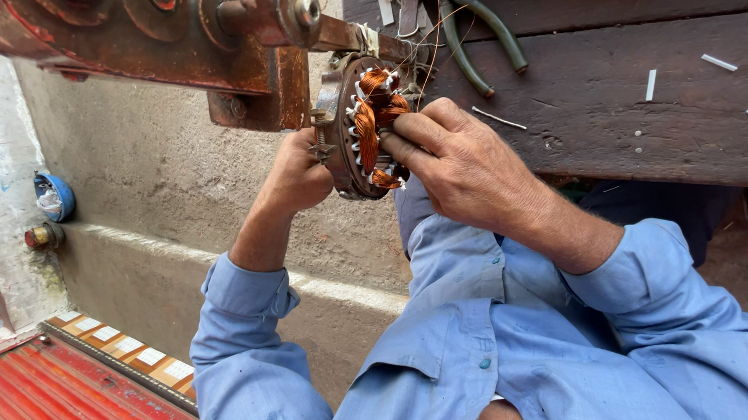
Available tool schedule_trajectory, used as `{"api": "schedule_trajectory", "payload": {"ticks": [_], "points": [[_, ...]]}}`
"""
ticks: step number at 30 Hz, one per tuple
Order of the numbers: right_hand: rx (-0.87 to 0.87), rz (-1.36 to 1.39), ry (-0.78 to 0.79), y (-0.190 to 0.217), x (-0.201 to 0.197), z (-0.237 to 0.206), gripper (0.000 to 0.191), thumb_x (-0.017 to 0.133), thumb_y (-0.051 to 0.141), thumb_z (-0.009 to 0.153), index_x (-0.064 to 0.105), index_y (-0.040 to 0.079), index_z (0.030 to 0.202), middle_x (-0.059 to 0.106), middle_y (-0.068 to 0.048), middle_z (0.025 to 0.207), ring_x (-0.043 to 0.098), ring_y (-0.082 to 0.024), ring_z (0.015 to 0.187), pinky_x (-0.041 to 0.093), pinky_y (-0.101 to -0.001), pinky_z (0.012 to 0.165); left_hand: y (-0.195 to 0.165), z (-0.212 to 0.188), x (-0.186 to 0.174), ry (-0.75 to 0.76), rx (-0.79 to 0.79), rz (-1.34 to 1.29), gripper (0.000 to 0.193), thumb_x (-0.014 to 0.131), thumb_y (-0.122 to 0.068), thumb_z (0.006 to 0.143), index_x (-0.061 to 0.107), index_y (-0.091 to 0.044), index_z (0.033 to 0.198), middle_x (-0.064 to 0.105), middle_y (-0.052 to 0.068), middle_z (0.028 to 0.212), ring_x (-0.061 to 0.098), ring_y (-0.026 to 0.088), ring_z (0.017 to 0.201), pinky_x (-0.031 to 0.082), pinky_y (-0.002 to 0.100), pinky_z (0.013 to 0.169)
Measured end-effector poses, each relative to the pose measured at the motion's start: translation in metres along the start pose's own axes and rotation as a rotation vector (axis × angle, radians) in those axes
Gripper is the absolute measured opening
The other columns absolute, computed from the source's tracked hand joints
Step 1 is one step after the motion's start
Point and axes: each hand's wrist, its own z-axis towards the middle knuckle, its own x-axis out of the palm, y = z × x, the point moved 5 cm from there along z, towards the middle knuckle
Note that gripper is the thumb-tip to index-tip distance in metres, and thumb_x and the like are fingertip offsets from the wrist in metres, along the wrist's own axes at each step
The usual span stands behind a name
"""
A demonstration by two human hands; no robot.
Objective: The person winds copper wire around the slots of a motor armature held in a bench vise. They repeatedly cut small white insulating strips with scissors and insert them between the wire coils to separate and secure the windings.
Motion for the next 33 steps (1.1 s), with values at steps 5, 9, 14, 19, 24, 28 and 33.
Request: {"api": "schedule_trajectory", "payload": {"ticks": [5, 9, 14, 19, 24, 28, 33], "points": [[0.025, 0.042, -0.006, -0.003, 0.000, 0.000, 0.047, 0.072, 0.002, 0.078, 0.071, -0.001, 0.125, 0.062, -0.010, 0.121, 0.057, -0.028, 0.103, 0.053, -0.0358, 0.093, -0.002, 0.003, -0.002, -0.022, -0.026, 0.145, 0.020, 0.079, -0.014, 0.091, 0.074, 0.000, 0.104, 0.078, 0.004, 0.092, 0.071, 0.010, 0.085, 0.061, 0.028, 0.070], [0.003, 0.057, -0.013, -0.006, 0.003, 0.000, 0.048, 0.072, 0.003, 0.075, 0.072, 0.001, 0.123, 0.063, -0.009, 0.120, 0.057, -0.027, 0.103, 0.054, -0.0367, 0.090, 0.016, 0.004, -0.001, -0.162, -0.220, -0.276, 0.027, 0.080, -0.009, 0.082, 0.074, 0.004, 0.104, 0.077, 0.008, 0.091, 0.073, 0.015, 0.080, 0.061, 0.030, 0.067], [-0.025, 0.054, -0.021, -0.009, 0.004, 0.000, 0.044, 0.073, 0.002, 0.080, 0.073, 0.005, 0.125, 0.063, -0.008, 0.121, 0.058, -0.026, 0.103, 0.055, -0.0365, 0.087, 0.030, 0.012, 0.005, -0.100, -0.107, -0.576, 0.026, 0.081, -0.001, 0.081, 0.072, 0.005, 0.105, 0.076, 0.011, 0.094, 0.073, 0.015, 0.079, 0.061, 0.029, 0.066], [-0.045, 0.020, -0.009, -0.009, 0.003, 0.001, 0.042, 0.074, 0.004, 0.081, 0.074, 0.008, 0.123, 0.062, -0.006, 0.118, 0.058, -0.025, 0.102, 0.055, -0.0377, 0.086, 0.043, 0.010, -0.005, -0.098, -0.116, -0.546, 0.021, 0.081, 0.002, 0.083, 0.073, 0.005, 0.102, 0.075, 0.011, 0.089, 0.070, 0.014, 0.070, 0.055, 0.026, 0.056], [-0.048, 0.033, 0.031, -0.012, 0.000, 0.005, 0.044, 0.074, 0.004, 0.076, 0.075, 0.009, 0.120, 0.064, -0.006, 0.115, 0.058, -0.027, 0.099, 0.056, -0.0373, 0.085, 0.033, 0.011, -0.005, -0.104, -0.030, -0.465, 0.020, 0.082, 0.004, 0.084, 0.074, 0.006, 0.102, 0.074, 0.011, 0.089, 0.069, 0.013, 0.071, 0.055, 0.026, 0.057], [-0.067, 0.165, -0.001, -0.022, -0.006, -0.001, 0.043, 0.077, 0.005, 0.074, 0.074, 0.006, 0.117, 0.065, -0.010, 0.118, 0.062, -0.028, 0.108, 0.056, -0.0386, 0.091, 0.023, 0.012, 0.008, -0.067, 0.054, -0.612, 0.015, 0.077, 0.006, 0.087, 0.073, 0.006, 0.102, 0.075, 0.012, 0.094, 0.074, 0.015, 0.081, 0.063, 0.030, 0.071], [-0.126, 0.232, -0.079, -0.032, -0.001, -0.009, 0.034, 0.081, 0.006, 0.080, 0.074, 0.005, 0.114, 0.066, -0.010, 0.118, 0.065, -0.029, 0.108, 0.058, -0.0397, 0.091, 0.017, 0.012, 0.015, -0.076, 0.072, -0.634, 0.015, 0.075, 0.008, 0.088, 0.072, 0.007, 0.102, 0.075, 0.011, 0.095, 0.073, 0.015, 0.082, 0.063, 0.030, 0.071]]}}
